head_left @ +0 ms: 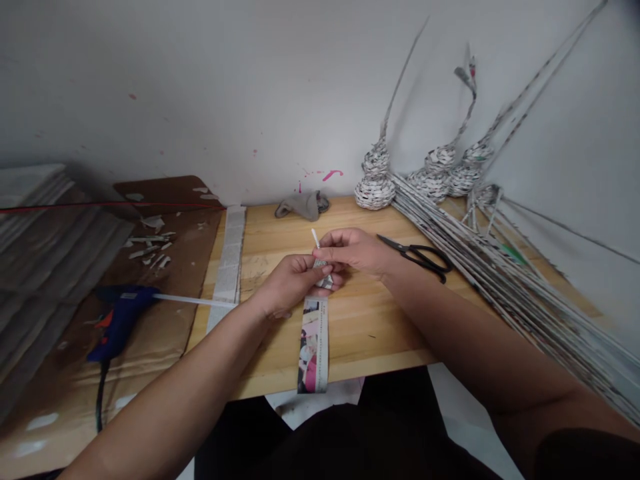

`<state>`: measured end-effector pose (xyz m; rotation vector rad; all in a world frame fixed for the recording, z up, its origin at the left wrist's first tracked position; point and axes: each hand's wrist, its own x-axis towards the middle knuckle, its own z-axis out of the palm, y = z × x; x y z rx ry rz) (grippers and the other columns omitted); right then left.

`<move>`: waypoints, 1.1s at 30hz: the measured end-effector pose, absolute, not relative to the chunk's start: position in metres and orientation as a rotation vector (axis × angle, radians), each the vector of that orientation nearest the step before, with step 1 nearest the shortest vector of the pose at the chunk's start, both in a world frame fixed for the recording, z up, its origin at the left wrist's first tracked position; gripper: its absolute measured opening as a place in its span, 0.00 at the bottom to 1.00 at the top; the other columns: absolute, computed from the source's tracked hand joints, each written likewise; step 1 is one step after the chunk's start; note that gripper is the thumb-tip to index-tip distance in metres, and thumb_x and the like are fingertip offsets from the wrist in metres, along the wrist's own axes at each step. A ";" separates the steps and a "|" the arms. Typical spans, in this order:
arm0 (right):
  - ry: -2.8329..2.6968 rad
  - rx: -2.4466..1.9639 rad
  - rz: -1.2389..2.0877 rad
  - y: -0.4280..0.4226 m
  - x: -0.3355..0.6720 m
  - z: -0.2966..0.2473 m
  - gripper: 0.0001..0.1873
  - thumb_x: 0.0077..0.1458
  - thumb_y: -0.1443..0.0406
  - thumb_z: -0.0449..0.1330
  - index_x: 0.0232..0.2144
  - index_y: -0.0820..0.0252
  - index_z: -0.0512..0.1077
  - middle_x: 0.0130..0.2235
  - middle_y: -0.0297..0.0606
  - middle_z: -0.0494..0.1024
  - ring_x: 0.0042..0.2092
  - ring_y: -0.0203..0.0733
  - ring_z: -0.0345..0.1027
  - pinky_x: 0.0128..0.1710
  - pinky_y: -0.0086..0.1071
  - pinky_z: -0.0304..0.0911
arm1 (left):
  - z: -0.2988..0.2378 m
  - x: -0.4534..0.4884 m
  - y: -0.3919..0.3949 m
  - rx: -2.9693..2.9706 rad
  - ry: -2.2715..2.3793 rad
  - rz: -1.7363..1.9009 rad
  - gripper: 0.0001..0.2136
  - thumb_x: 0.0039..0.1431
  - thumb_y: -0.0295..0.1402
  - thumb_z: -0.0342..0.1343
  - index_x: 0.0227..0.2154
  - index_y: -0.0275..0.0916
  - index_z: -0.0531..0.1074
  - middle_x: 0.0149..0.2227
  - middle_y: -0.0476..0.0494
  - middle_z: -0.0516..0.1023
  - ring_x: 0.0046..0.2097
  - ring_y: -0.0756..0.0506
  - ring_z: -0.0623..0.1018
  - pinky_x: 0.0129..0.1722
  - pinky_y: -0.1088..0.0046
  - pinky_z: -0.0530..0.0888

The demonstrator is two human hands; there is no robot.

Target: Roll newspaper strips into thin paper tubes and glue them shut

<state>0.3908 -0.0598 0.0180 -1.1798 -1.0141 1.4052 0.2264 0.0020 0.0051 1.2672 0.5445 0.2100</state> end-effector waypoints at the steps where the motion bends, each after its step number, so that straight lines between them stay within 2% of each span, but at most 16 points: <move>1: -1.013 -1.200 1.379 -0.060 0.390 0.019 0.18 0.45 0.57 0.71 0.28 0.63 0.70 0.21 0.29 0.71 0.19 0.28 0.62 0.17 0.22 0.59 | 0.005 0.227 0.002 1.262 0.554 0.211 0.18 0.51 0.43 0.66 0.38 0.33 0.79 0.35 0.39 0.82 0.37 0.48 0.79 0.38 0.72 0.75; 7: -0.920 -1.252 1.292 -0.060 0.382 0.022 0.21 0.39 0.56 0.74 0.25 0.62 0.68 0.18 0.27 0.70 0.17 0.28 0.61 0.14 0.21 0.57 | 0.003 0.228 0.001 1.274 0.565 0.216 0.16 0.51 0.42 0.66 0.37 0.34 0.79 0.34 0.40 0.81 0.37 0.48 0.79 0.37 0.73 0.75; 12: -0.894 -1.277 1.304 -0.060 0.380 0.023 0.22 0.39 0.55 0.74 0.25 0.61 0.67 0.15 0.25 0.67 0.16 0.29 0.59 0.12 0.22 0.57 | -0.001 0.228 0.003 1.326 0.550 0.197 0.15 0.51 0.41 0.66 0.37 0.34 0.79 0.35 0.41 0.81 0.38 0.48 0.79 0.37 0.74 0.75; 19: -0.890 -1.280 1.235 -0.058 0.380 0.017 0.23 0.39 0.54 0.74 0.24 0.61 0.65 0.14 0.25 0.66 0.16 0.27 0.55 0.13 0.20 0.50 | -0.003 0.227 0.003 1.343 0.521 0.186 0.15 0.52 0.41 0.65 0.39 0.36 0.79 0.36 0.41 0.81 0.38 0.48 0.79 0.39 0.71 0.76; 26: -1.020 -1.216 1.341 -0.057 0.389 0.017 0.20 0.47 0.52 0.68 0.29 0.64 0.74 0.17 0.27 0.68 0.18 0.27 0.56 0.16 0.22 0.52 | 0.003 0.228 0.001 1.326 0.570 0.168 0.15 0.51 0.41 0.66 0.38 0.37 0.79 0.36 0.41 0.82 0.39 0.47 0.80 0.40 0.70 0.76; 33: -0.860 -1.264 1.245 -0.057 0.384 0.018 0.23 0.37 0.54 0.74 0.20 0.61 0.66 0.14 0.25 0.65 0.16 0.26 0.54 0.13 0.22 0.47 | 0.004 0.227 -0.001 1.350 0.557 0.170 0.17 0.51 0.44 0.65 0.38 0.35 0.79 0.36 0.40 0.81 0.40 0.46 0.79 0.41 0.69 0.75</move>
